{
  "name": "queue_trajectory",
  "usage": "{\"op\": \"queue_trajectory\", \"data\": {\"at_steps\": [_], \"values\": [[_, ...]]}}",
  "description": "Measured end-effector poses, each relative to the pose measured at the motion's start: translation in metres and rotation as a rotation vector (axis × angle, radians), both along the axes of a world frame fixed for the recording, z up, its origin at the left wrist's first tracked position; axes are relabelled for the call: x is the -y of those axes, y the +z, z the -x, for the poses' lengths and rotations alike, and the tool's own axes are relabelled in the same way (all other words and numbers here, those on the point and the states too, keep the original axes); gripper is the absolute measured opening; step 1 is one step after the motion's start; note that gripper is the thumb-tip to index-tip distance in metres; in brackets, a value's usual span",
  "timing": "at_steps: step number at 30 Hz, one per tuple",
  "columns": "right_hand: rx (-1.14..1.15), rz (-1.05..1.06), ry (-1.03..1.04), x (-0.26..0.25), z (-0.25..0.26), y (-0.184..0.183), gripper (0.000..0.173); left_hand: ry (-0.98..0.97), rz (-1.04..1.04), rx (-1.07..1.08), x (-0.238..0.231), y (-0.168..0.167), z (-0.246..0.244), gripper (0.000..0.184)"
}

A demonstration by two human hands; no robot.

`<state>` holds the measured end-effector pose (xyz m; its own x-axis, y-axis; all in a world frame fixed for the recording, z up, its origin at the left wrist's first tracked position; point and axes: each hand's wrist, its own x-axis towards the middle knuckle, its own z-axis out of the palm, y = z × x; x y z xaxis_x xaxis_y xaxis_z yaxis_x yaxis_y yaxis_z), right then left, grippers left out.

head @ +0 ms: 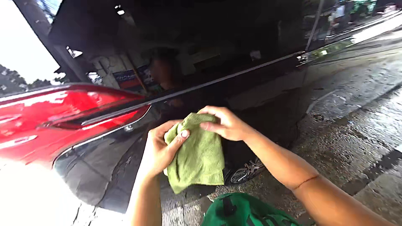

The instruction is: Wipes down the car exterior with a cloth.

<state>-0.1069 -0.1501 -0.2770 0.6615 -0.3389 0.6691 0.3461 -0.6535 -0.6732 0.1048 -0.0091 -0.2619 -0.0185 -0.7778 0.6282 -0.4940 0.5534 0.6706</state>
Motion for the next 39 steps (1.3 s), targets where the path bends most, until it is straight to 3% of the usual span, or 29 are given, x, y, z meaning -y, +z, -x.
{"op": "queue_trajectory", "data": {"at_steps": [4,13,14,17,18,20,23,27,30,33,35,39], "values": [[0.031,0.029,-0.092,0.003,0.015,0.000,0.022,0.079,0.031,0.103,-0.008,0.011,-0.012,0.020],[0.049,0.239,-0.226,0.017,0.033,0.016,0.026,0.154,0.140,0.046,0.002,0.021,-0.010,0.012],[0.117,0.167,-0.109,0.023,0.033,0.018,0.034,0.137,0.155,0.030,0.006,0.029,-0.006,0.011],[0.234,-0.324,0.346,0.019,0.016,-0.002,0.076,0.167,0.171,0.039,0.024,0.049,0.009,0.013],[0.259,-0.462,0.360,0.008,0.010,-0.017,0.077,0.219,0.169,0.099,0.034,0.054,0.011,0.015],[0.242,-0.670,0.263,-0.018,-0.003,-0.043,0.051,0.343,0.177,0.269,0.058,0.058,0.004,0.022],[0.331,-0.805,0.206,-0.024,-0.001,-0.033,0.040,0.463,0.241,0.398,0.062,0.053,-0.023,0.024],[0.681,-0.398,-0.164,0.017,0.054,0.033,0.037,0.642,0.470,0.323,0.007,0.049,-0.085,0.020],[0.581,-0.033,-0.547,0.067,0.049,0.083,0.047,0.896,0.662,0.305,-0.024,0.048,-0.142,0.023],[0.181,0.442,-0.912,0.094,-0.034,0.129,0.072,1.121,0.741,0.356,-0.033,0.057,-0.186,0.024],[0.082,0.797,-1.079,0.073,-0.111,0.148,0.071,1.209,0.730,0.403,-0.035,0.069,-0.212,0.027],[0.060,1.106,-0.717,-0.022,-0.265,0.147,0.073,1.278,0.655,0.434,-0.035,0.084,-0.262,0.037]]}}
